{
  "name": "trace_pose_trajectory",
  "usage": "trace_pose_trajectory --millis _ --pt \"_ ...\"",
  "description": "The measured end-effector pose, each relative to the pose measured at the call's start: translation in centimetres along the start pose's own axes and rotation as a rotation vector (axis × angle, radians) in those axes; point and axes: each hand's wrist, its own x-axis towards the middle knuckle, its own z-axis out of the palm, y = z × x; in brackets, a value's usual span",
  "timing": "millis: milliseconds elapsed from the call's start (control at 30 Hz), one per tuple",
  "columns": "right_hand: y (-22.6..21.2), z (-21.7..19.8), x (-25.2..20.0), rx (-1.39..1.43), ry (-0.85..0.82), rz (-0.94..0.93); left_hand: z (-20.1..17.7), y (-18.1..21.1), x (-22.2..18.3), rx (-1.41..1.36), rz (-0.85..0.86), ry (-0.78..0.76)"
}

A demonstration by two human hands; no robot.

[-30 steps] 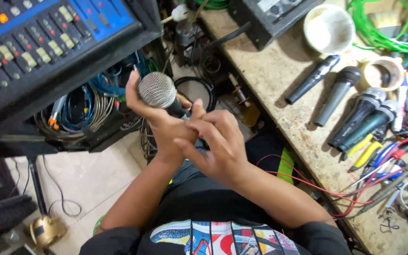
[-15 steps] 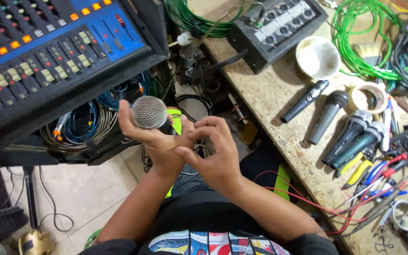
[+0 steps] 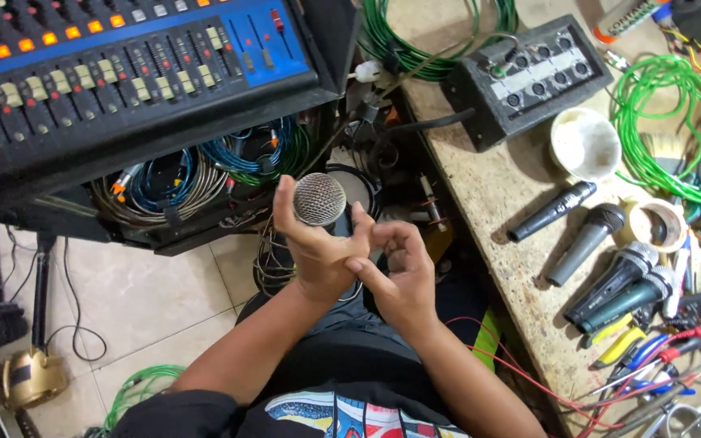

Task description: Testing and troubleshooting handheld microphones by connecting them to XLR cables and checking signals on a mixing console.

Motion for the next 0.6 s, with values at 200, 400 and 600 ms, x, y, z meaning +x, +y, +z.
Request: trace_pose_trajectory --millis 200,400,600 --pt "0.5 0.4 -0.2 0.075 -0.035 -0.051 -0.1 -0.1 0.0 -0.04 -0.005 -0.004" --pt "-1.0 0.4 0.2 -0.088 0.01 -0.182 -0.4 -0.3 -0.1 -0.036 0.029 -0.015" --pt "-1.5 1.5 -0.2 -0.177 0.066 -0.187 -0.6 -0.5 0.3 -0.06 0.003 -0.005"
